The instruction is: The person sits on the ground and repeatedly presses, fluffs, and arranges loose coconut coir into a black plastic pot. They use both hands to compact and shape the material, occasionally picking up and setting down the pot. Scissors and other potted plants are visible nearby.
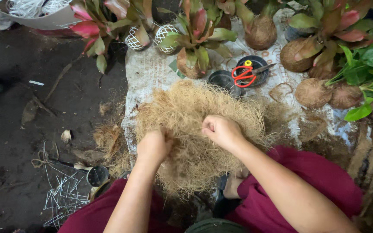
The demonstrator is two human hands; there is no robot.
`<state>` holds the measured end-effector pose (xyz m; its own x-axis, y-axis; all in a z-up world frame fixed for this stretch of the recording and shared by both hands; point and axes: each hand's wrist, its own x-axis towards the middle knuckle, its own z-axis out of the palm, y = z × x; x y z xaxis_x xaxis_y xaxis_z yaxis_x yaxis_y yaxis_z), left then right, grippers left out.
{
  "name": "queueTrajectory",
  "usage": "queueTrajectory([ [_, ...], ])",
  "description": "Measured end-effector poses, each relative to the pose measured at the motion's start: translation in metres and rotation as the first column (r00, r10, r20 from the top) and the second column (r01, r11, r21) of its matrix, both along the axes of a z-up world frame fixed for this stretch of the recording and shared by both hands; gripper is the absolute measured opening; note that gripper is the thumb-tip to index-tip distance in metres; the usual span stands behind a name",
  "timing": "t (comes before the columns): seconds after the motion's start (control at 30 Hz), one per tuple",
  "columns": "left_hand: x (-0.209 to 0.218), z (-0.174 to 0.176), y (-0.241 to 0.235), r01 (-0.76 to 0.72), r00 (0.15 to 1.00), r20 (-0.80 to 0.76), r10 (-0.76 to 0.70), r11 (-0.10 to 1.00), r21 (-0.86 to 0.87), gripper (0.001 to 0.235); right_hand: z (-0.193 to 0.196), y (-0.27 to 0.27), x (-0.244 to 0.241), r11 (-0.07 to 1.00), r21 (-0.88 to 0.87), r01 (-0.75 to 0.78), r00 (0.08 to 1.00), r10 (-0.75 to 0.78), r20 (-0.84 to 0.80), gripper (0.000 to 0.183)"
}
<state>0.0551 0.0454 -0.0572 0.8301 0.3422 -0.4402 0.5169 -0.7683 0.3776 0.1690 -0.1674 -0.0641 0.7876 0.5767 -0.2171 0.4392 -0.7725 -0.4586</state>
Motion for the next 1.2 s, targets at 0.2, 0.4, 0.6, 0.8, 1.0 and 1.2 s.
queueTrajectory([
  [0.2,-0.007,0.013,0.018,-0.164,0.951,0.273,0.148,0.986,0.039,0.042,0.029,-0.008,0.027,0.912,0.397,0.104,0.975,-0.172,0.14,0.042],
  [0.4,-0.01,0.053,0.031,-0.049,0.994,0.106,0.037,0.992,0.115,0.09,0.05,0.0,-0.01,0.964,0.167,-0.208,0.792,0.066,0.607,0.052],
  [0.6,-0.009,0.037,0.021,0.115,0.954,-0.278,-0.115,0.993,-0.018,0.036,0.02,0.025,-0.078,0.875,0.112,-0.47,0.865,0.432,0.257,0.065],
  [0.8,-0.009,-0.003,0.026,0.081,0.994,-0.08,-0.08,0.997,0.014,0.025,-0.015,0.03,-0.079,0.88,-0.059,-0.471,0.851,0.471,0.233,0.022],
  [1.0,-0.005,-0.011,0.038,0.143,0.974,-0.202,-0.104,0.971,0.193,0.026,0.008,0.017,-0.068,0.752,-0.141,-0.644,0.765,0.632,-0.124,0.014],
  [1.2,-0.017,0.039,0.043,0.071,0.983,0.16,-0.089,0.991,0.115,0.058,0.047,0.006,-0.027,0.967,0.135,-0.217,0.954,0.239,-0.179,0.03],
])
